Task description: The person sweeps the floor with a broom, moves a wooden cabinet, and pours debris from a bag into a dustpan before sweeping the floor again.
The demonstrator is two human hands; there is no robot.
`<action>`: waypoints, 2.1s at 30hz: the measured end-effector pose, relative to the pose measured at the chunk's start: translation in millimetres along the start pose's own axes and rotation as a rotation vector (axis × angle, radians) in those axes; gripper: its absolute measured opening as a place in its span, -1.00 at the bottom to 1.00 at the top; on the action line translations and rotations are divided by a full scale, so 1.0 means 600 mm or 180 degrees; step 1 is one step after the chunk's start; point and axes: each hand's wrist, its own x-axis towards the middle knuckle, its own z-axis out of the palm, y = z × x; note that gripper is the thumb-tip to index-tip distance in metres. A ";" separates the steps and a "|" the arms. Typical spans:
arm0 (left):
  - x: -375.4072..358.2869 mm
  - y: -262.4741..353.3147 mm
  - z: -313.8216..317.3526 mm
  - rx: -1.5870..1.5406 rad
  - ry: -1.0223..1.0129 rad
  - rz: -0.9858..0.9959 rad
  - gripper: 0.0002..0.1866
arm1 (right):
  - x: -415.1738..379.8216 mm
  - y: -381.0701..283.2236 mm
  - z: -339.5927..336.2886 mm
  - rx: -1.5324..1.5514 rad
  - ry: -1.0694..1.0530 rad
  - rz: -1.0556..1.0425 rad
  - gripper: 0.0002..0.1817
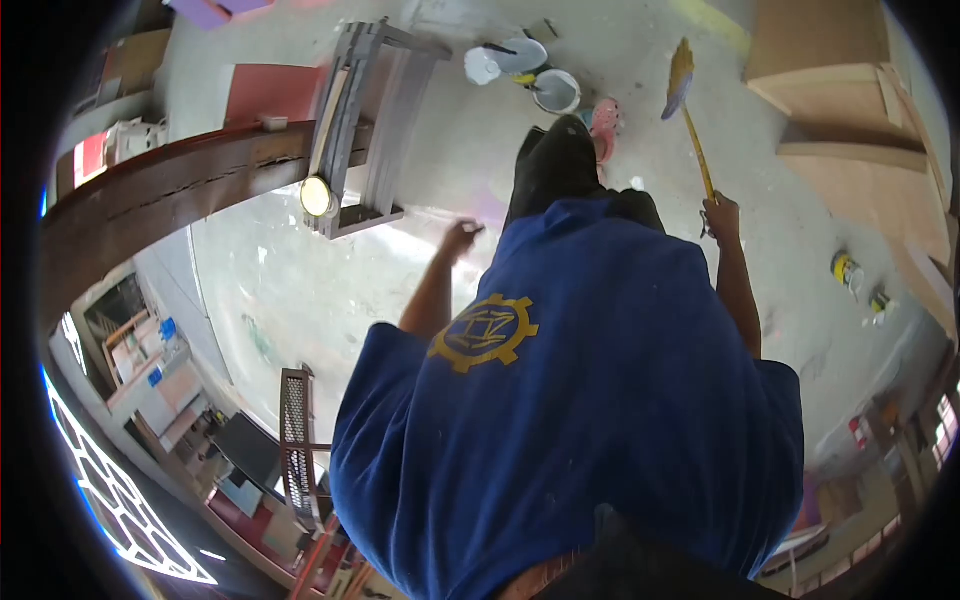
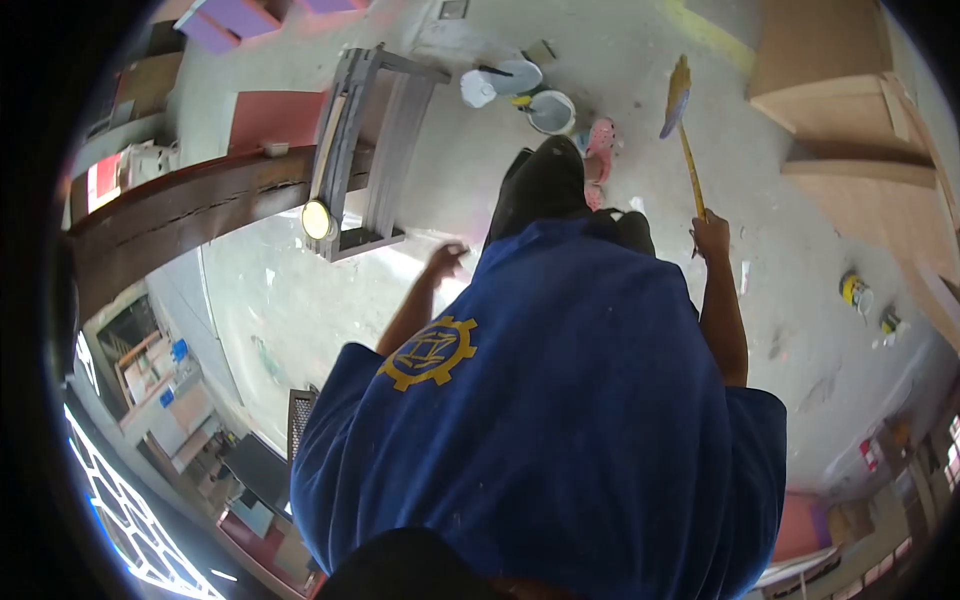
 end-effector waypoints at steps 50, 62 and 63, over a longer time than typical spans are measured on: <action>-0.035 -0.185 -0.175 -0.1612 -0.0007 -0.0107 -0.48 | -0.060 -0.164 0.101 -0.0434 -0.0048 -0.0149 -0.73; -0.027 -0.420 -0.026 -0.0538 -0.0611 -0.0203 -0.51 | -0.019 -0.259 0.196 -0.0410 -0.0283 0.0084 -0.57; -0.024 -0.419 -0.031 -0.0540 -0.0586 -0.0173 -0.51 | -0.016 -0.250 0.197 -0.0477 -0.0272 -0.0021 -0.54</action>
